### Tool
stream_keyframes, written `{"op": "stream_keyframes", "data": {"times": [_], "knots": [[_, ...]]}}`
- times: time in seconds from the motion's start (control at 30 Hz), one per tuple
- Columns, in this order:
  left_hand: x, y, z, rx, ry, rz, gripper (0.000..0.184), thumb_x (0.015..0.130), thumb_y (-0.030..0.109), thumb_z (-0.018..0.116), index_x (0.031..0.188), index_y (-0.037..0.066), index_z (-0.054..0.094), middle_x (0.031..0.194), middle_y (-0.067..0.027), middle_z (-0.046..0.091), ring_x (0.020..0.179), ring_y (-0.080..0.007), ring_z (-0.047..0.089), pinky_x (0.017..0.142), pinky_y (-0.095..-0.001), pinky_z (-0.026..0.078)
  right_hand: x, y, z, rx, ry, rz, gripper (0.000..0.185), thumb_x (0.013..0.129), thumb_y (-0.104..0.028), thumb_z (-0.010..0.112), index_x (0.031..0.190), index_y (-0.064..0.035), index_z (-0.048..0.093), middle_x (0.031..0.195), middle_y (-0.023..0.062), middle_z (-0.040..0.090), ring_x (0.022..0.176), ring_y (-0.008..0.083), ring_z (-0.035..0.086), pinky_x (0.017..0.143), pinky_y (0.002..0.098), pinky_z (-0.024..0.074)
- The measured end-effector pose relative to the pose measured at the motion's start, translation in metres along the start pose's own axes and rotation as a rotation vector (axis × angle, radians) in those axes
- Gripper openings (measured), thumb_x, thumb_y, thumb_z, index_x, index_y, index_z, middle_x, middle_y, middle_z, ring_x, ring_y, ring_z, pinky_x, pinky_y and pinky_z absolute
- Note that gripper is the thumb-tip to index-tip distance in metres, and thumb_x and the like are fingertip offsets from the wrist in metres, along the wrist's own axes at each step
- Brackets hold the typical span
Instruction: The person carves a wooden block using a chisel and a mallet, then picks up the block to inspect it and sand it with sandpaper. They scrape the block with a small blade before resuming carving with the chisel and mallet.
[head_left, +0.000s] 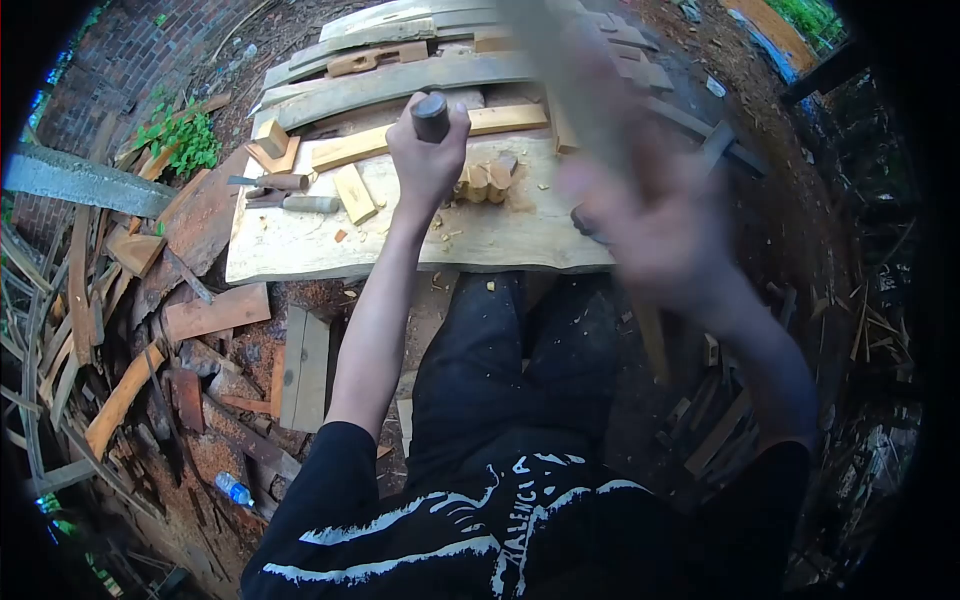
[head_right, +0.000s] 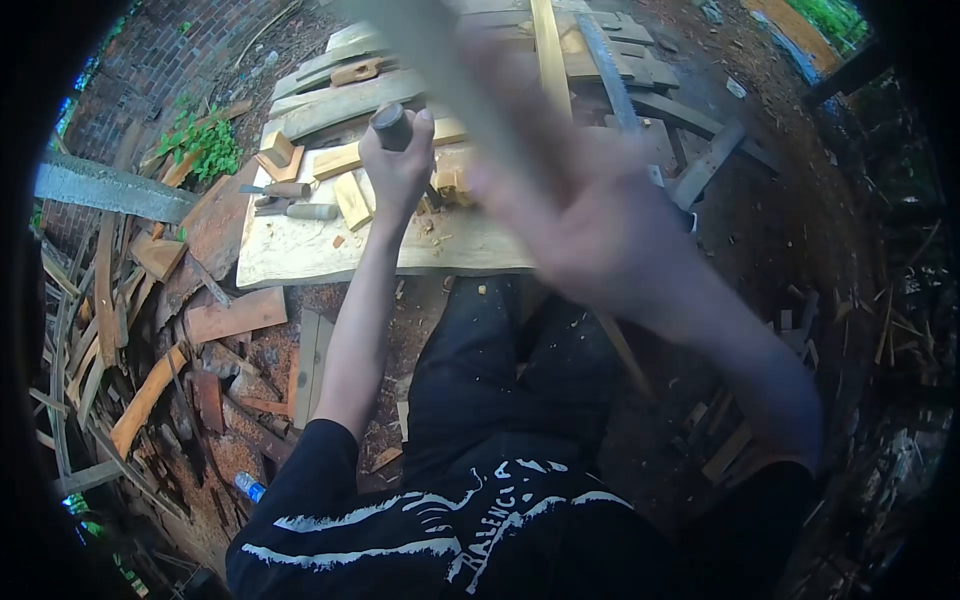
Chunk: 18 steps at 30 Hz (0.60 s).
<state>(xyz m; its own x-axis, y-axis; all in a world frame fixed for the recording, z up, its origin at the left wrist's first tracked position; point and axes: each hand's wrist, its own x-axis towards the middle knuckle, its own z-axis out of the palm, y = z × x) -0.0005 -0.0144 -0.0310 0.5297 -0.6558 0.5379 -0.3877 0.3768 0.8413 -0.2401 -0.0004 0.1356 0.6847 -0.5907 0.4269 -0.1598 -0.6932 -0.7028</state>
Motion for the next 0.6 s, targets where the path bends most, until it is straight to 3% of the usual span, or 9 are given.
{"op": "stream_keyframes", "data": {"times": [0.03,0.1,0.17,0.2,0.3,0.4,0.43,0.5,0.6], "knots": [[-0.002,-0.001,-0.002,0.002,-0.001,0.005,0.022,0.093,0.012,0.072,0.08,0.001,0.058,0.064,-0.005,0.059,0.058,-0.0113,0.054,0.057,-0.0293,0.047,-0.002,0.009,0.009,-0.071,-0.346,0.215,0.074,0.094,-0.023,0.068,0.162,-0.023,0.038,0.088,0.0221,0.073,0.073,0.0296,0.075,0.075,0.0419,0.0597],[-0.008,0.0,0.001,0.103,0.062,0.314,0.019,0.092,0.012,0.073,0.084,0.001,0.061,0.066,-0.006,0.061,0.06,-0.0123,0.058,0.06,-0.0301,0.049,-0.007,0.013,0.005,-0.249,-0.489,0.272,0.077,0.093,-0.022,0.068,0.163,-0.0278,0.035,0.091,0.0247,0.073,0.077,0.0324,0.075,0.08,0.0432,0.0597],[-0.011,0.0,0.013,-0.099,0.122,0.168,0.018,0.092,0.013,0.074,0.087,0.0,0.063,0.069,-0.0074,0.064,0.063,-0.0125,0.06,0.064,-0.0305,0.051,-0.005,0.015,-0.004,-0.066,-0.268,0.18,0.078,0.093,-0.02,0.068,0.163,-0.0327,0.034,0.097,0.0267,0.073,0.082,0.0329,0.076,0.084,0.0428,0.0598],[-0.015,-0.004,0.008,-0.015,0.059,0.074,0.018,0.092,0.013,0.074,0.086,0.0,0.062,0.07,-0.0062,0.064,0.064,-0.0125,0.06,0.064,-0.0305,0.05,0.003,0.001,-0.014,-0.051,-0.188,0.139,0.08,0.093,-0.011,0.066,0.165,-0.0214,0.032,0.134,0.0208,0.068,0.101,0.0252,0.072,0.092,0.0377,0.0562],[-0.01,-0.013,0.007,0.058,-0.022,0.042,0.018,0.093,0.011,0.073,0.082,0.003,0.061,0.068,0.0002,0.062,0.062,-0.0111,0.057,0.06,-0.029,0.047,0.013,0.0,-0.018,-0.096,0.185,-0.136,0.081,0.093,-0.009,0.065,0.165,-0.0163,0.031,0.154,0.0191,0.052,0.125,0.0266,0.064,0.103,0.0377,0.052],[-0.012,0.003,-0.007,-0.306,-0.069,-0.156,0.024,0.095,0.007,0.069,0.075,0.009,0.055,0.064,0.0024,0.057,0.054,-0.0045,0.053,0.051,-0.0236,0.043,0.036,-0.045,0.027,-0.57,0.62,-0.012,0.055,0.096,-0.018,0.069,0.145,0.0025,0.054,0.119,0.0222,0.068,0.094,0.0201,0.071,0.083,0.0332,0.0571],[-0.008,0.009,-0.013,-0.306,-0.008,-0.071,0.025,0.096,0.003,0.066,0.076,0.008,0.053,0.061,0.0003,0.056,0.048,-0.0054,0.052,0.045,-0.0237,0.042,0.021,-0.03,0.016,-0.563,0.619,-0.003,0.055,0.096,-0.018,0.069,0.145,0.0025,0.054,0.119,0.0222,0.068,0.094,0.0201,0.071,0.083,0.0332,0.0571],[-0.008,0.033,-0.027,-0.425,0.032,-0.067,0.025,0.097,0.0,0.063,0.077,0.006,0.05,0.056,-0.0015,0.054,0.042,-0.0072,0.048,0.039,-0.0248,0.04,-0.022,0.019,-0.011,-0.084,0.145,-0.026,0.081,0.093,-0.01,0.065,0.165,-0.0142,0.029,0.163,0.0183,0.041,0.135,0.0286,0.056,0.111,0.0375,0.0469],[-0.003,0.045,-0.038,-0.423,0.064,-0.003,0.025,0.097,-0.002,0.061,0.078,0.005,0.046,0.054,-0.0051,0.051,0.039,-0.0083,0.045,0.036,-0.0247,0.038,-0.046,0.039,0.013,-0.016,0.135,0.082,0.08,0.092,-0.01,0.068,0.164,-0.0149,0.033,0.152,0.0223,0.053,0.131,0.0316,0.061,0.11,0.0395,0.0478]]}}
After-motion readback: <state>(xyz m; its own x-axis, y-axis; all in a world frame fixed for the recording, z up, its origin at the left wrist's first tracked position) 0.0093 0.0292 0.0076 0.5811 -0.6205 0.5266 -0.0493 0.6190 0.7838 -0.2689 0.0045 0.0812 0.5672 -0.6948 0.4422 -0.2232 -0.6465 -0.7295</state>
